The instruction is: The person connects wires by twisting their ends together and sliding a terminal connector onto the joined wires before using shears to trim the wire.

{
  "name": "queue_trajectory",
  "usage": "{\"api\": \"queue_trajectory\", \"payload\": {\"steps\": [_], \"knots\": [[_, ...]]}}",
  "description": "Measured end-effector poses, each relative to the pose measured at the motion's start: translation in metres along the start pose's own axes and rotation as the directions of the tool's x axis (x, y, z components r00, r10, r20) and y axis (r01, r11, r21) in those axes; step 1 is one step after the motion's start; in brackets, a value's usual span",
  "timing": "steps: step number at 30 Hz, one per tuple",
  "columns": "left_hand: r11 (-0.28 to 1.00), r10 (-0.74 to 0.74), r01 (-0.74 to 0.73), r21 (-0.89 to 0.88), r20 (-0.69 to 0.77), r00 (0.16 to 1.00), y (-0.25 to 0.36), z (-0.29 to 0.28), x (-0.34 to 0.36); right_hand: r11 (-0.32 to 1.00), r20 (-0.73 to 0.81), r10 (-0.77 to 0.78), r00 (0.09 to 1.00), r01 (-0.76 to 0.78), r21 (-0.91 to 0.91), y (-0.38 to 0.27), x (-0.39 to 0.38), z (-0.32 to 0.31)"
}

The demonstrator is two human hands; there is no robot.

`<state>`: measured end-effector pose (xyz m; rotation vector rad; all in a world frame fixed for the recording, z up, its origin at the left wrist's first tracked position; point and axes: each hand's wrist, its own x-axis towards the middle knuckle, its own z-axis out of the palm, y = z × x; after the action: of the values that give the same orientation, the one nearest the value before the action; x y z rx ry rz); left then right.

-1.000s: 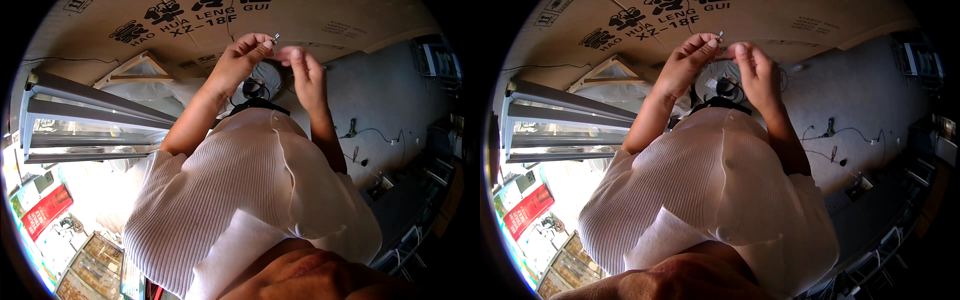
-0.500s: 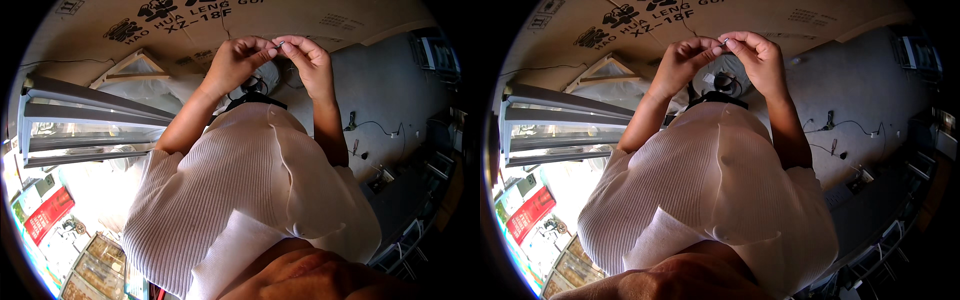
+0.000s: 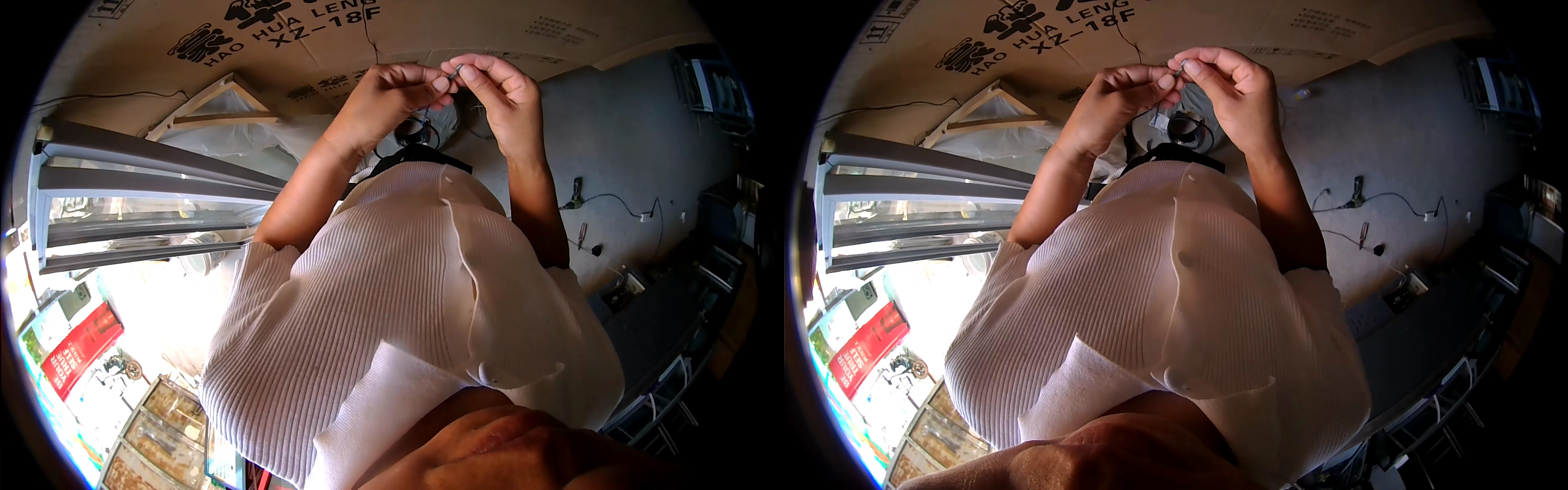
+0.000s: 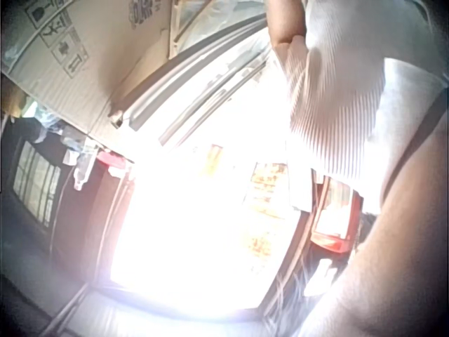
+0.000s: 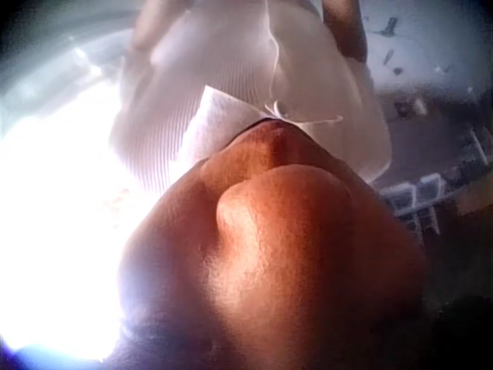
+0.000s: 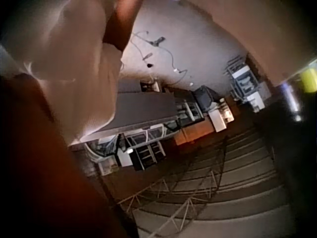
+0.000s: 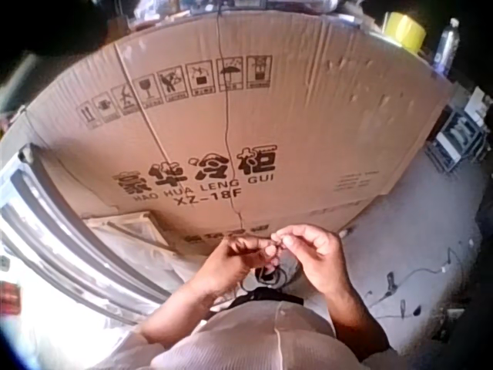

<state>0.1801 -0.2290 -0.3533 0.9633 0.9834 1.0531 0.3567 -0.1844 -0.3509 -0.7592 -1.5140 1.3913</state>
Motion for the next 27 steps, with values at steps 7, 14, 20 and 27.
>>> {"api": "queue_trajectory", "payload": {"steps": [7,14,20,27], "knots": [[0.969,-0.136,0.144,-0.200,0.053,0.989,-0.002,0.002,-0.003,1.000,0.018,0.021,1.000,-0.021,-0.018,-0.003,0.001,-0.002],[0.934,-0.205,0.215,-0.286,0.064,0.977,-0.010,0.004,-0.004,0.998,0.028,0.013,1.000,-0.011,-0.063,0.000,-0.003,-0.001],[0.990,-0.033,0.037,-0.137,0.032,0.999,-0.005,0.005,-0.005,0.998,0.014,-0.005,1.000,0.005,-0.056,0.001,-0.001,-0.003],[0.985,0.139,-0.131,0.115,-0.061,0.988,-0.006,0.010,-0.008,1.000,0.017,0.013,1.000,-0.013,0.001,0.002,-0.001,0.000]]}}
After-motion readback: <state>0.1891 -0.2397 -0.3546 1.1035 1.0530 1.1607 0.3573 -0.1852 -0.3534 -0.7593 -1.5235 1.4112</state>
